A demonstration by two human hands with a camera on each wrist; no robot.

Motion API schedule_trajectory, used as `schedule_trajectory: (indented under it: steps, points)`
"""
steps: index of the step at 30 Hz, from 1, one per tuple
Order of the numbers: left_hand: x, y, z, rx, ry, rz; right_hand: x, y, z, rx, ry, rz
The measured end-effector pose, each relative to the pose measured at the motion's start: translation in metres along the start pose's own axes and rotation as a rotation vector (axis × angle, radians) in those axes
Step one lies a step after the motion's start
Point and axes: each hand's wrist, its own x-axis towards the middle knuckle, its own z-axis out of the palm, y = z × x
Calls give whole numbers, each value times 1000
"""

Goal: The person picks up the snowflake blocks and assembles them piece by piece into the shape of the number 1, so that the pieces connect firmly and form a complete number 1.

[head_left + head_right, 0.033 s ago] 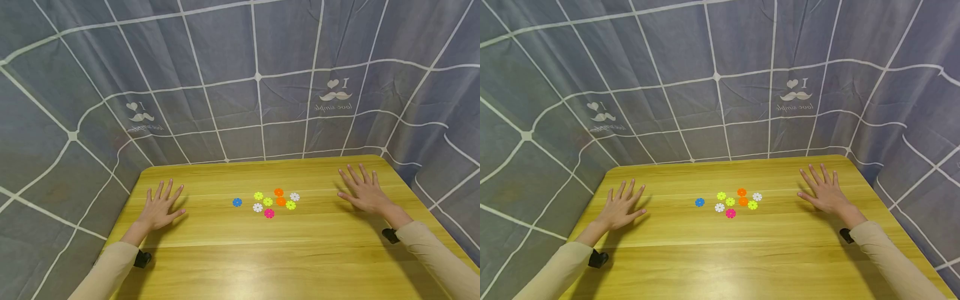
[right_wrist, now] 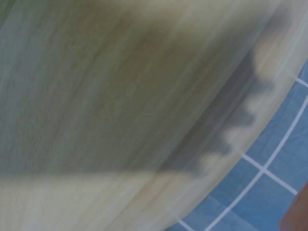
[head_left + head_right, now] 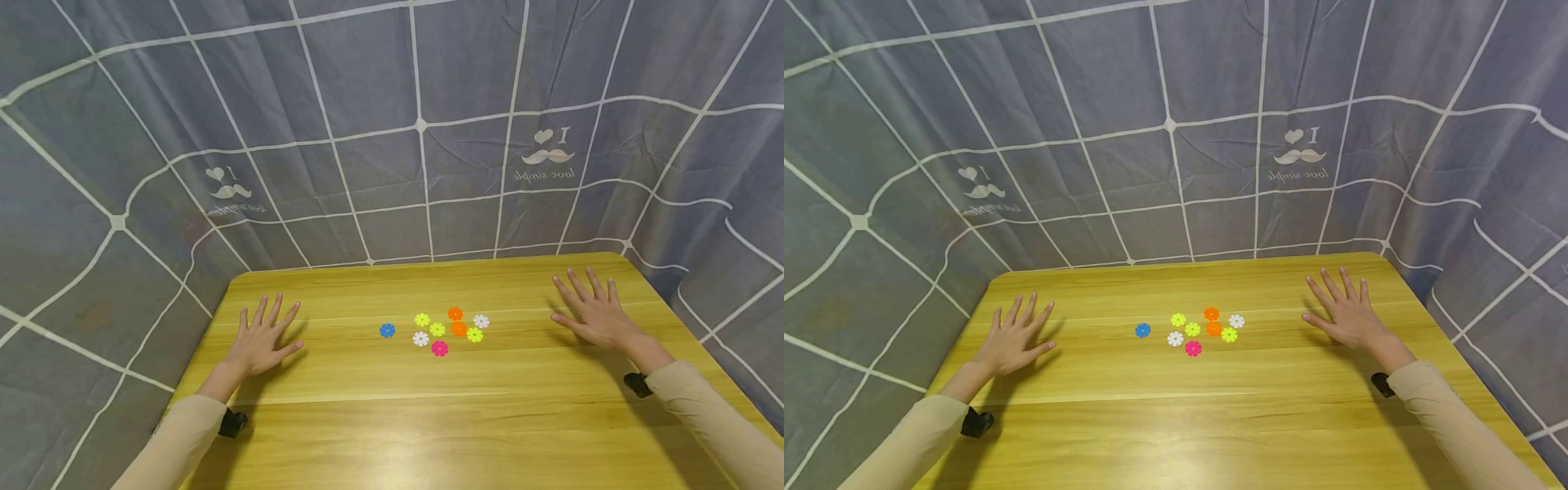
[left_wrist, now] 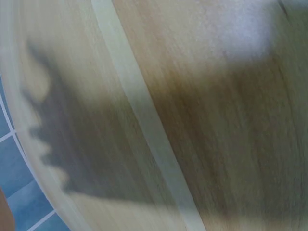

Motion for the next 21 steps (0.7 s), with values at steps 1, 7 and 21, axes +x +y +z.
schedule_trajectory:
  steps: [1,7,21]
  points:
    - [0,0,0,5,0,0,0,0,0,2,0,0]
    - [0,1,0,19,5,7,0,0,1,13,0,1]
    - [-3,0,4,13,53,34,0,-5,0,13,-15,-6]
